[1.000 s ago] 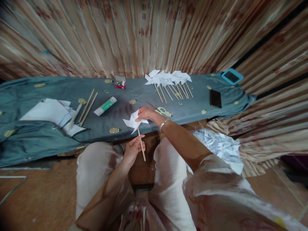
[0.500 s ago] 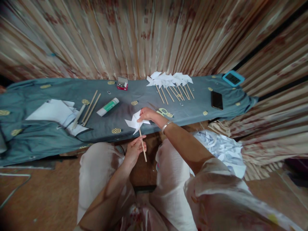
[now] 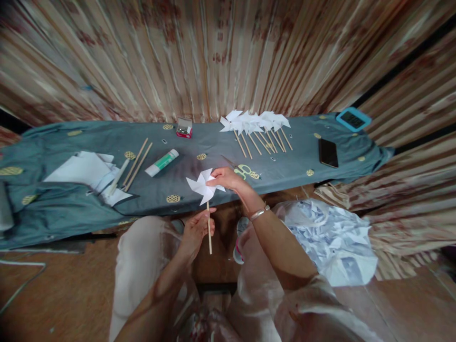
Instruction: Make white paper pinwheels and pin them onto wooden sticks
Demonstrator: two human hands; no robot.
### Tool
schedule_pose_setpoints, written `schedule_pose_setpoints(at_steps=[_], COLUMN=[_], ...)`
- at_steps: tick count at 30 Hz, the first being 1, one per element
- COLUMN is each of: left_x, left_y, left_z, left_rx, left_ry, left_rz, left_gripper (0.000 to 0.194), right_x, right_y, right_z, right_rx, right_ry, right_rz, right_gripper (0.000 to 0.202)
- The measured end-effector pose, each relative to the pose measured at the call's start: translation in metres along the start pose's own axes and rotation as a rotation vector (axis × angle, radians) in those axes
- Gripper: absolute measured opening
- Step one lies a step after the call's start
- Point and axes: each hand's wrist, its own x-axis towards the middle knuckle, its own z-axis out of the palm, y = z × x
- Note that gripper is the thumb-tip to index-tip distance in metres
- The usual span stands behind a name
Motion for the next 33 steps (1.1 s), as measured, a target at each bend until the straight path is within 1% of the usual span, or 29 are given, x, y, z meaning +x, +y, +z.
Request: schedule_pose_setpoints(at_steps=[1,2,5,7,12,19,25,27,29,33], left_x=[-0.001,-0.003,-0.005,-0.006,-0.007,0.004,0.021,0.03,0.038,0.048], left_y=[0.001,0.001,0.005,0.01,0.027,0.05,0.072,0.074,0.072,0.061], left_z=[0.0,0.0,0.0,0.001,0.009,0.022,0.038,0.043,0.045,0.042], left_rx=[0.015,0.029,0.06,0.086,0.174,0.238,0.297,0.306,0.3,0.255], left_ry=[-0.006,-0.014,-0.04,-0.049,-0.059,-0.13,-0.211,-0.241,-0.267,-0.275], left_rz=[-0.001,-0.001,0.008,0.028,0.115,0.133,0.132,0.14,0.151,0.154], left_gripper=[0.058,0.058,0.056,0.054,0.047,0.05,0.048,0.048,0.047,0.046], right_x=[-0.004,-0.008,-0.016,-0.02,-0.032,-0.04,-0.038,-0.037,-0.035,-0.032], right_y=[0.001,0.001,-0.001,-0.005,-0.019,-0.028,-0.032,-0.033,-0.034,-0.033], right_z=[-0.001,-0.001,-0.003,-0.004,-0.01,-0.021,-0.032,-0.037,-0.04,-0.04], right_rx=[0.064,0.178,0.399,0.456,0.543,0.696,0.757,0.789,0.813,0.78], right_ry=[-0.012,-0.032,-0.087,-0.09,-0.075,0.021,0.118,0.166,0.217,0.258], right_rz=[0.007,0.028,0.054,0.039,-0.009,-0.077,-0.171,-0.167,-0.16,-0.149], right_gripper=[0.026,0.026,0.032,0.035,0.031,0.031,0.03,0.03,0.03,0.033])
